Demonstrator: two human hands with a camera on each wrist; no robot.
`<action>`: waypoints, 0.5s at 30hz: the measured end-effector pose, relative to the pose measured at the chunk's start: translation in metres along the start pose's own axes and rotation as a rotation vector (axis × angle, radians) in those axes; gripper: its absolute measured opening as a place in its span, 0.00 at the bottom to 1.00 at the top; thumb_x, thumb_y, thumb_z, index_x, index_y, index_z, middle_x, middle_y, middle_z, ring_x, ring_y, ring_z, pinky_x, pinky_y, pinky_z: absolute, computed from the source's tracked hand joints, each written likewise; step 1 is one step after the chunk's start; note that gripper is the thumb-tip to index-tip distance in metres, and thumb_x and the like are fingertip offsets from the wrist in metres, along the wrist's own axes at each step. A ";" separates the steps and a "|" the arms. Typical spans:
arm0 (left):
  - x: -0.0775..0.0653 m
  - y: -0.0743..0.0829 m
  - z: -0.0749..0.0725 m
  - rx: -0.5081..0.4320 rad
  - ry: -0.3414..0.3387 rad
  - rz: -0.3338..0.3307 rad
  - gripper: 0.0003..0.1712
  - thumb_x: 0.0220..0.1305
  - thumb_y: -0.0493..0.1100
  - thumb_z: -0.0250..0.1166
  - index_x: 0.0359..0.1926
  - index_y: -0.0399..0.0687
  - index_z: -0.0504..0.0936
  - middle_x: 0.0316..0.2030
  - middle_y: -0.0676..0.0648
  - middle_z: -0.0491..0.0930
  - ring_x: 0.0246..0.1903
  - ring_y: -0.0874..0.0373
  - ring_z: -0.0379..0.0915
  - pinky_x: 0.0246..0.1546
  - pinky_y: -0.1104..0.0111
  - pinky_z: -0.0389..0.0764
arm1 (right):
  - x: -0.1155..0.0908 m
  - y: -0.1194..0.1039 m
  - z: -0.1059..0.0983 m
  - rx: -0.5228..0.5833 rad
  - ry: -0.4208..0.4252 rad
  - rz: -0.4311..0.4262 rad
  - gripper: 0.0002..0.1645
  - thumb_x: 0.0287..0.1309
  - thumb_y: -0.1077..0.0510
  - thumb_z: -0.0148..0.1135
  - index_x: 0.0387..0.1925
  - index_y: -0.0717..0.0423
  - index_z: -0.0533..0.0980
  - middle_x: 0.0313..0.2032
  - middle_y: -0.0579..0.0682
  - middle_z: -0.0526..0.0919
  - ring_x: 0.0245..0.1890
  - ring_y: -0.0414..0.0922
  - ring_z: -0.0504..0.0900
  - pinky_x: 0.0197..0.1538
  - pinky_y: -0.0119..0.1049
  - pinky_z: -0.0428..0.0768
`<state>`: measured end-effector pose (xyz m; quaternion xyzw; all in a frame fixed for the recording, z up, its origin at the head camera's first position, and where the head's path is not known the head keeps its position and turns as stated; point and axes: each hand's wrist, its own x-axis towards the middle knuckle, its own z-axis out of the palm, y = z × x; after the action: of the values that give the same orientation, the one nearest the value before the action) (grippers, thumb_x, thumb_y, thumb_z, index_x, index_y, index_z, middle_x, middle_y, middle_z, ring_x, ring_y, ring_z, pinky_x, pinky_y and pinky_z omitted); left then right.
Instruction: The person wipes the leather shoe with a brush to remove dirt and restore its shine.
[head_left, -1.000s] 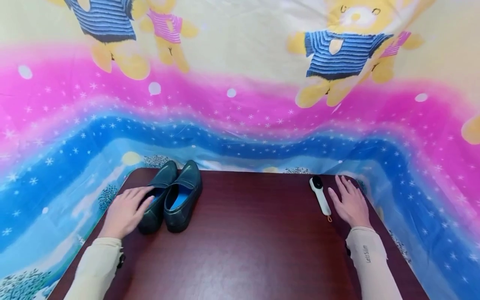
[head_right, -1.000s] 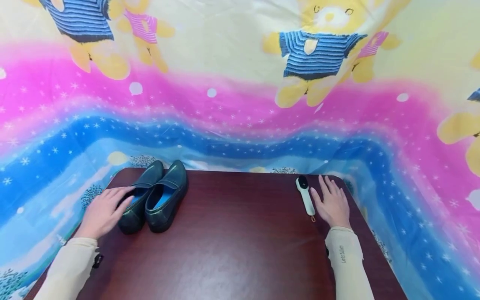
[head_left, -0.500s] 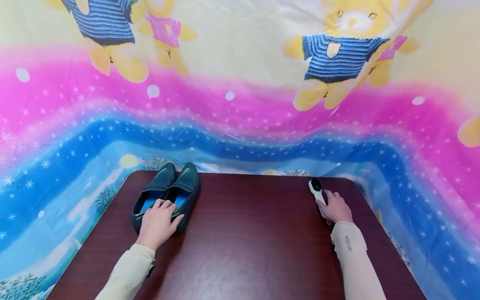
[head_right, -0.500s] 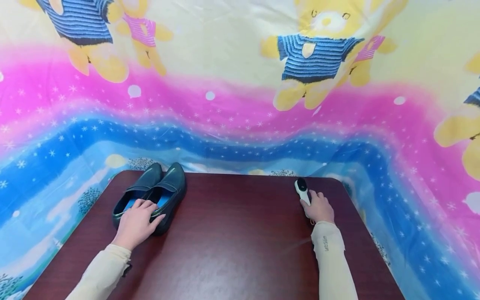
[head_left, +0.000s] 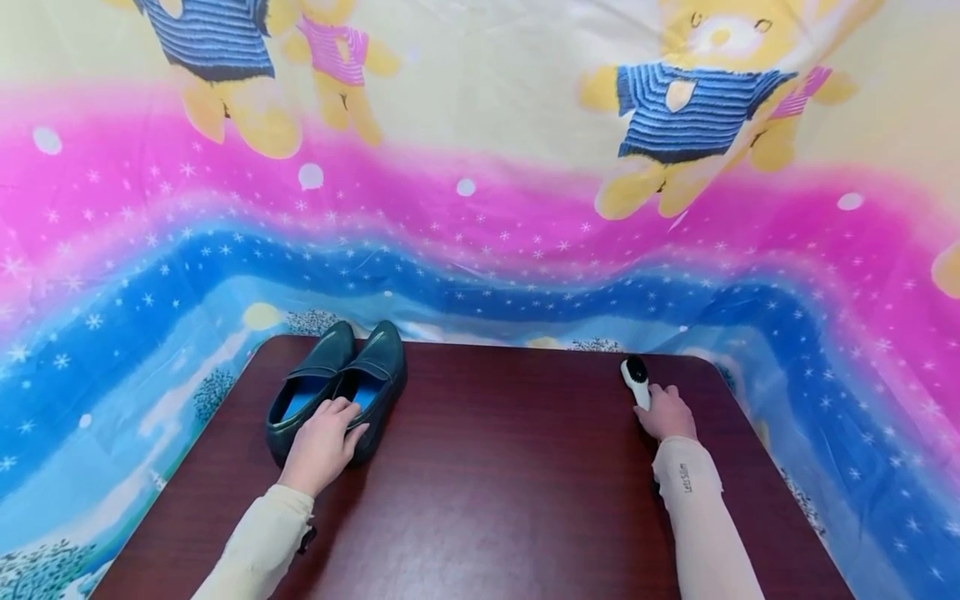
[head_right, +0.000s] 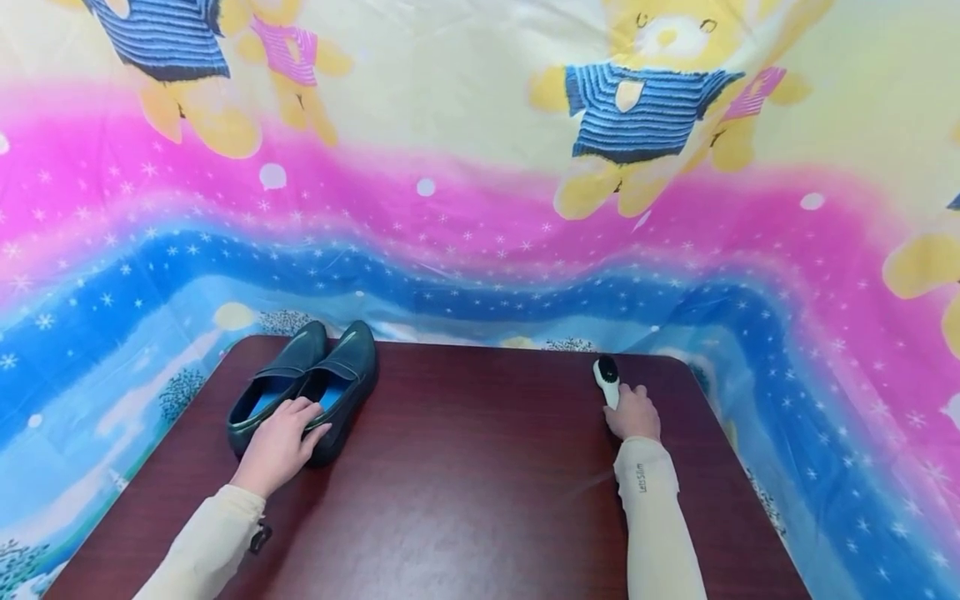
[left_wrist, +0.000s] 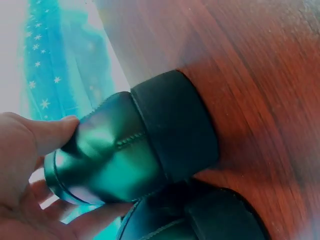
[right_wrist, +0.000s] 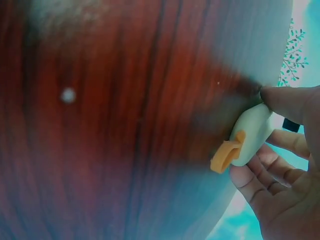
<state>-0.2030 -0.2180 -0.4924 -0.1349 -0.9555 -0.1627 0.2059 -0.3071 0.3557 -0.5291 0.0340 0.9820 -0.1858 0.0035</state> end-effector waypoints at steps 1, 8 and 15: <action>0.000 0.000 0.001 -0.004 0.004 0.009 0.16 0.63 0.40 0.75 0.49 0.39 0.87 0.43 0.42 0.83 0.44 0.47 0.76 0.44 0.51 0.86 | -0.001 0.001 0.000 0.000 -0.001 -0.002 0.37 0.70 0.55 0.60 0.69 0.77 0.63 0.54 0.78 0.68 0.43 0.67 0.78 0.48 0.64 0.78; 0.003 0.001 0.010 -0.079 -0.018 0.120 0.10 0.63 0.39 0.74 0.46 0.44 0.87 0.43 0.47 0.82 0.44 0.53 0.75 0.44 0.56 0.86 | -0.004 0.004 -0.001 0.015 -0.032 0.000 0.37 0.71 0.56 0.60 0.69 0.77 0.63 0.55 0.77 0.68 0.44 0.66 0.78 0.49 0.63 0.78; 0.027 0.003 0.020 -0.168 -0.151 0.340 0.10 0.67 0.39 0.71 0.48 0.51 0.85 0.48 0.52 0.80 0.49 0.60 0.73 0.48 0.64 0.84 | 0.004 0.006 -0.001 0.023 -0.024 -0.008 0.37 0.73 0.55 0.57 0.71 0.77 0.61 0.59 0.79 0.65 0.51 0.71 0.76 0.54 0.66 0.77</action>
<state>-0.2329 -0.2029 -0.4975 -0.3227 -0.9147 -0.1944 0.1463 -0.3106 0.3613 -0.5307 0.0281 0.9798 -0.1976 0.0141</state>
